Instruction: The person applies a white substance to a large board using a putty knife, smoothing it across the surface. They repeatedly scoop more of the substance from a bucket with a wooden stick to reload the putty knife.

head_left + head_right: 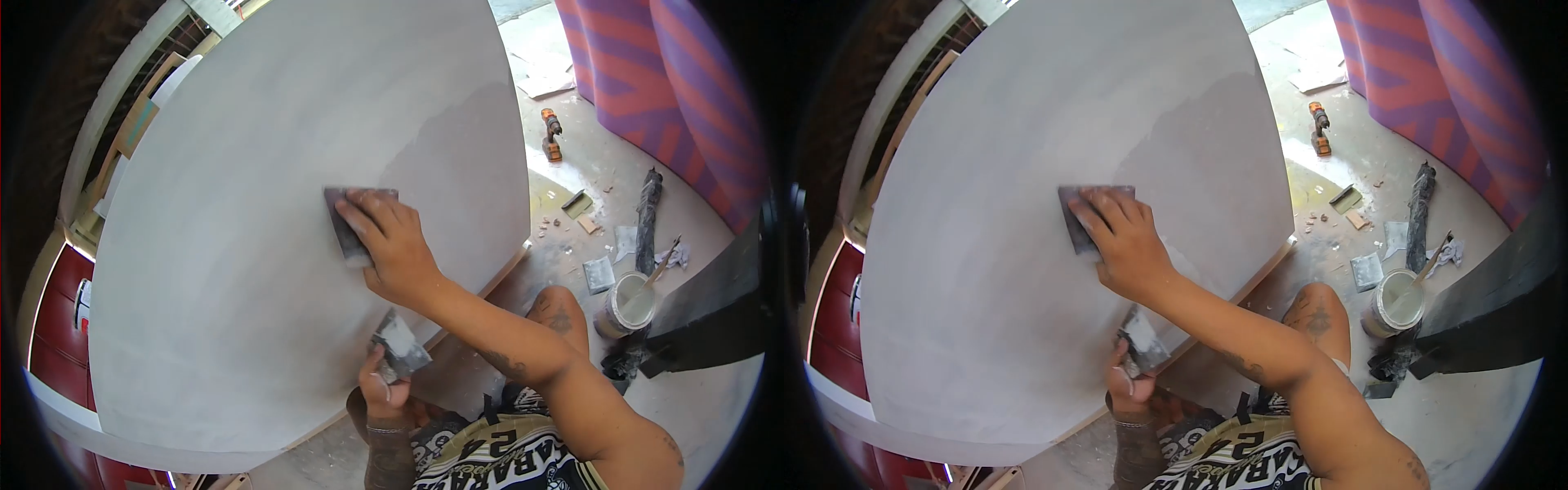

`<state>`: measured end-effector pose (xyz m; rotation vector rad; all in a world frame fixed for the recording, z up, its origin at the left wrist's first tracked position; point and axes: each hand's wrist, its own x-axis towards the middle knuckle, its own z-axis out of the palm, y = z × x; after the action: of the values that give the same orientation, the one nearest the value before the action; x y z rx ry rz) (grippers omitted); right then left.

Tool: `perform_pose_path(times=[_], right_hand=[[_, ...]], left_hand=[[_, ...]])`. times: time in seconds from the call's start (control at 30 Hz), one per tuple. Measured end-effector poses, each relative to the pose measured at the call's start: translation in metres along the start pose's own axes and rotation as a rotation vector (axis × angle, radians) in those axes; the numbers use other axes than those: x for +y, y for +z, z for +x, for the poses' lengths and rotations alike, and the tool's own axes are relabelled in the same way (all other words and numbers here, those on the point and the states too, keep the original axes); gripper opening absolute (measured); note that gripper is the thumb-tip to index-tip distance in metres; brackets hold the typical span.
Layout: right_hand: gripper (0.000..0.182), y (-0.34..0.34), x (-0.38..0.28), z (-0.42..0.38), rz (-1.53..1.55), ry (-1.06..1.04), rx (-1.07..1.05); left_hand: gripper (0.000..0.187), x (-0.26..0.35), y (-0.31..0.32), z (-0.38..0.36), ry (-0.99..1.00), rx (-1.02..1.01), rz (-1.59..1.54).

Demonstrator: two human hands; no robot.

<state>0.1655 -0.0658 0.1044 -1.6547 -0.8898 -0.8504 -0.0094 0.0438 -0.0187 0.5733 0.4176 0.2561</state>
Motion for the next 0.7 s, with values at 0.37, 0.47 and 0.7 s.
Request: perform_pose_path(times=[0.37, 0.47, 0.7], right_hand=[[0.078, -0.091, 0.028, -0.171, 0.366, 0.064, -0.564], [0.059, -0.1, 0.045, -0.212, 0.544, 0.682, -0.497], [0.029, -0.123, 0.027, -0.171, 1.895, 1.566, 0.109]], left_hand=[[0.024, 0.017, 0.061, 0.001, -0.248, 0.008, 0.158], [0.031, 0.007, 0.073, -0.006, 0.083, -0.039, 0.262], [0.045, -0.029, 0.062, 0.031, 1.239, -0.928, 1.366]])
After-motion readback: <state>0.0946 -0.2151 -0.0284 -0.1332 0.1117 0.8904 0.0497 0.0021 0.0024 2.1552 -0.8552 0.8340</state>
